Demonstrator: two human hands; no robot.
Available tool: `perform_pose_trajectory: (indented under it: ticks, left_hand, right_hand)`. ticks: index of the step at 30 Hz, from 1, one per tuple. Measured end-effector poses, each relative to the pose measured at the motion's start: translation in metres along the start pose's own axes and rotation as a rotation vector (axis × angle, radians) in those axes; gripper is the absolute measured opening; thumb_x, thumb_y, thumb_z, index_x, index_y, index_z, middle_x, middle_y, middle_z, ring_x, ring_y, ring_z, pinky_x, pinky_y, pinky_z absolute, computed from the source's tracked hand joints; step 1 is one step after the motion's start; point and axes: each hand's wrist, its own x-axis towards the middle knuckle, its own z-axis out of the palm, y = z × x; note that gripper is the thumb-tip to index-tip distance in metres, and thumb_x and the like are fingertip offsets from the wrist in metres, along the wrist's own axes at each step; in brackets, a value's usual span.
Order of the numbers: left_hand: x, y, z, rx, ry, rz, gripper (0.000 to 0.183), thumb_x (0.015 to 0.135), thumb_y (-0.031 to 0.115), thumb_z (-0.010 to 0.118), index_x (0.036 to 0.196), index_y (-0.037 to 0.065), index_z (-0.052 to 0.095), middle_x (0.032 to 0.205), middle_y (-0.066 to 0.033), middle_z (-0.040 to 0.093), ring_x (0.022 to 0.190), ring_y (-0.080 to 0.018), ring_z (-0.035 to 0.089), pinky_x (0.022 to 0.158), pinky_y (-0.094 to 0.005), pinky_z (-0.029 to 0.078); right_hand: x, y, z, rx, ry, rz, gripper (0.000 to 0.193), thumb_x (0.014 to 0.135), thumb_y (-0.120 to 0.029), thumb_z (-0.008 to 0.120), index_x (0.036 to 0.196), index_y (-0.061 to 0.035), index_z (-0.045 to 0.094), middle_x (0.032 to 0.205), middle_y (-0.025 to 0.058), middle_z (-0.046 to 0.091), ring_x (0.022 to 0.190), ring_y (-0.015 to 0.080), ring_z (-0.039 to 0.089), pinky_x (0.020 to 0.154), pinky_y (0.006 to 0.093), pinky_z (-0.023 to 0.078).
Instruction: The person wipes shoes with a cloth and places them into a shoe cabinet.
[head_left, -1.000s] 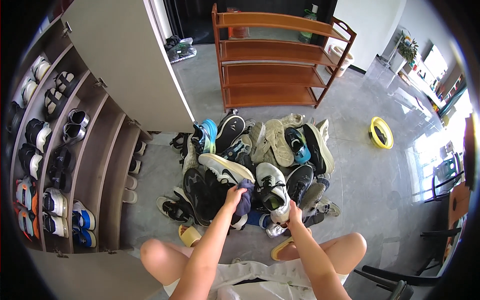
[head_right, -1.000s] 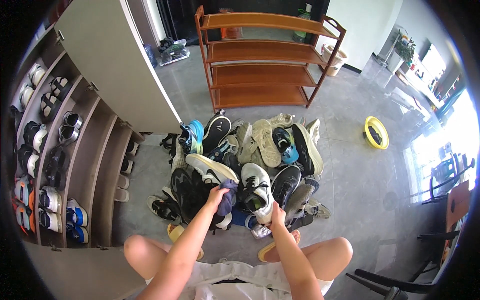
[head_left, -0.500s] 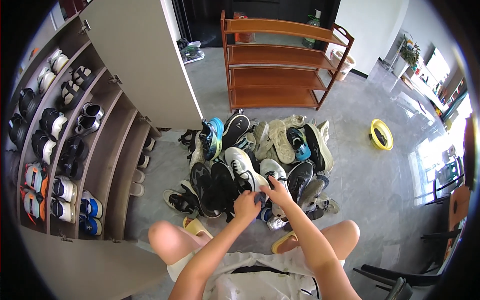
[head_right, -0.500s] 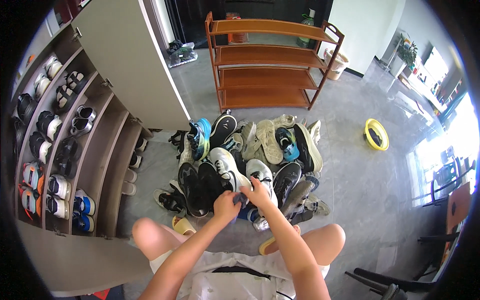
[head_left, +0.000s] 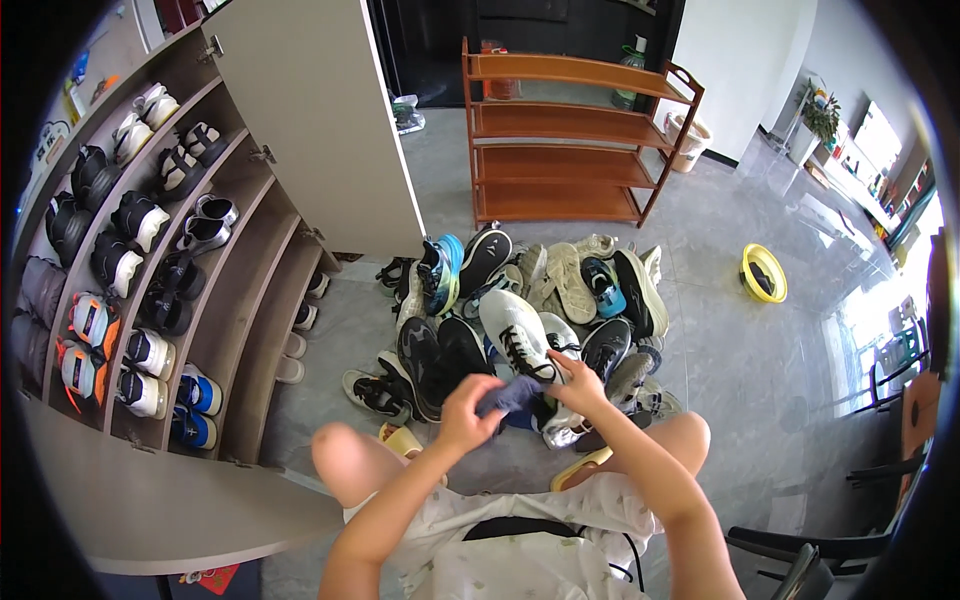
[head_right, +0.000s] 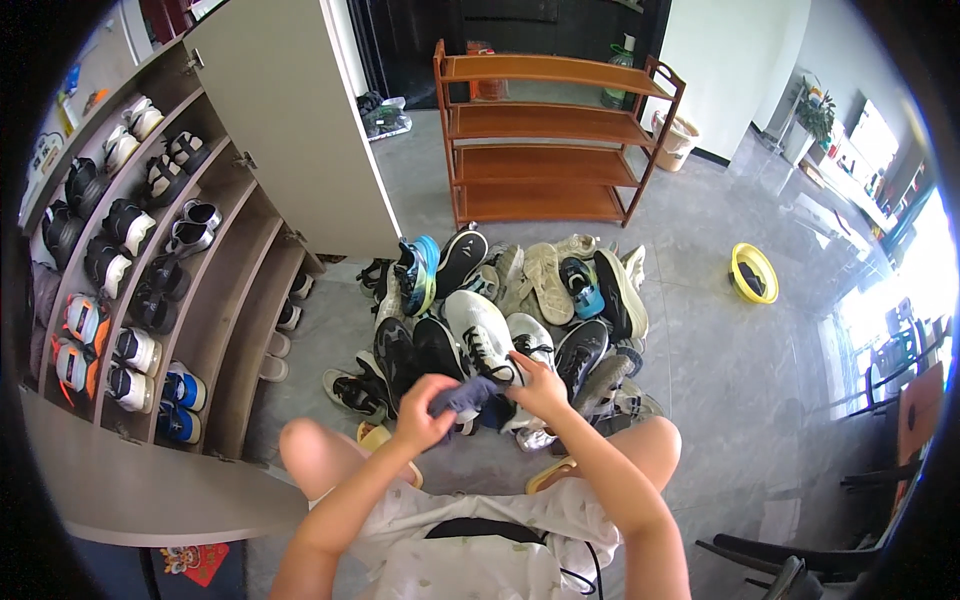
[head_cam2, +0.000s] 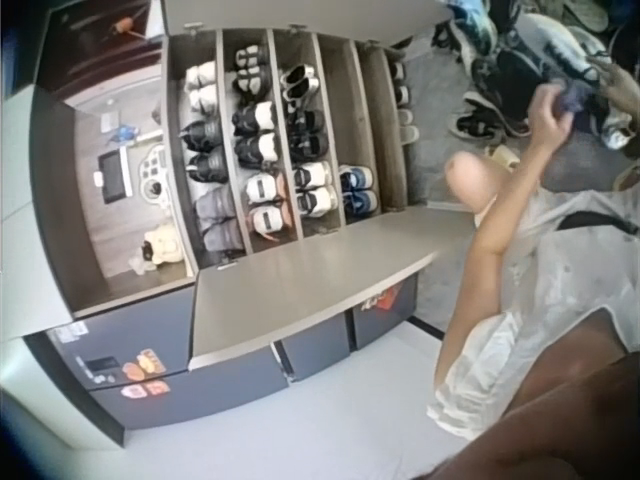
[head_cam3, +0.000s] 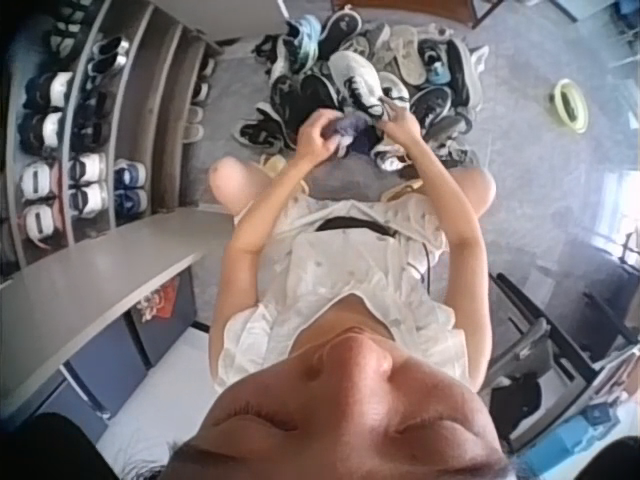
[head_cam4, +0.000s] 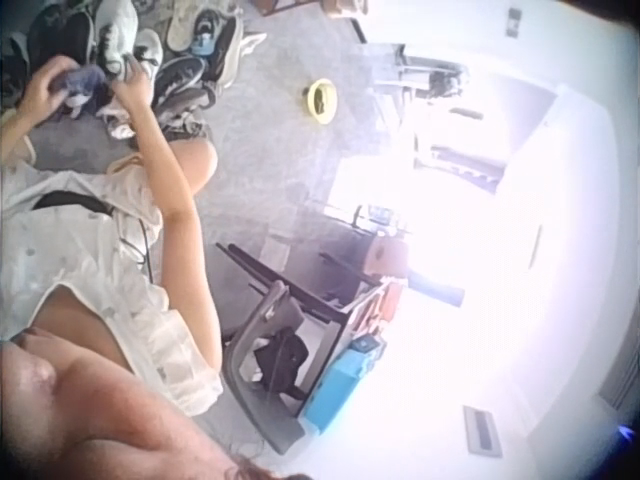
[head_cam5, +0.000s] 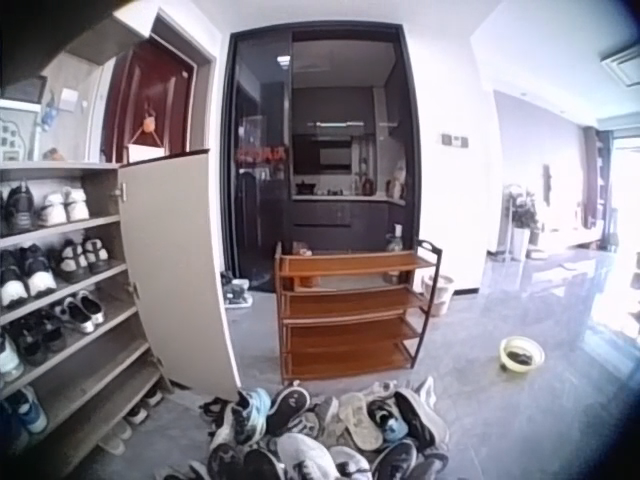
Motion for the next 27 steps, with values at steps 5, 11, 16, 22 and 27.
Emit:
perform_pose_trajectory:
  ticks: [5,11,16,22,27]
  left_hand:
    - [0.032,-0.025,-0.020,-0.038,0.210,-0.104,0.026,0.076,0.011,0.076,0.095,0.000,0.063,0.088,-0.0097,0.065,0.078,-0.0234,0.063,0.076,-0.0308,0.048]
    - [0.049,-0.054,-0.021,-0.425,-0.012,-0.568,0.032,0.082,0.024,0.076,0.100,-0.002,0.068,0.081,0.0004,0.068,0.073,-0.0080,0.058,0.069,-0.0260,0.047]
    - [0.060,-0.041,0.028,-0.018,0.311,-0.282,0.032,0.076,0.023,0.081,0.077,-0.001,0.061,0.072,-0.0082,0.062,0.065,-0.0145,0.055,0.063,-0.0287,0.046]
    - [0.045,-0.046,0.084,0.217,0.257,-0.022,0.029,0.066,0.017,0.085,0.081,0.001,0.065,0.103,-0.0130,0.061,0.094,-0.0324,0.059,0.080,-0.0393,0.048]
    - [0.047,-0.053,0.079,0.082,0.177,-0.114,0.026,0.068,0.013,0.082,0.084,0.001,0.067,0.106,-0.0144,0.063,0.095,-0.0334,0.061,0.079,-0.0383,0.049]
  right_hand:
    - [-0.044,-0.027,-0.027,-0.202,0.024,-0.222,0.071,0.058,-0.029,0.074,0.128,-0.0287,0.060,0.121,0.0158,0.058,0.110,0.0331,0.058,0.096,0.0395,0.046]
    - [-0.056,-0.017,-0.003,-0.297,0.176,-0.335,0.073,0.054,-0.027,0.076,0.125,-0.0294,0.062,0.124,0.0172,0.056,0.106,0.0352,0.058,0.094,0.0411,0.046]
    - [-0.035,-0.006,-0.008,-0.338,0.243,-0.361,0.071,0.051,-0.028,0.076,0.121,-0.0274,0.065,0.122,0.0176,0.055,0.103,0.0352,0.058,0.090,0.0421,0.047]
    - [-0.020,0.002,-0.012,-0.437,0.293,-0.432,0.071,0.048,-0.028,0.078,0.117,-0.0248,0.067,0.123,0.0171,0.053,0.101,0.0335,0.057,0.086,0.0432,0.047]
    - [-0.012,0.007,-0.010,-0.492,0.342,-0.468,0.071,0.046,-0.026,0.079,0.116,-0.0239,0.067,0.124,0.0164,0.053,0.103,0.0320,0.056,0.086,0.0437,0.047]
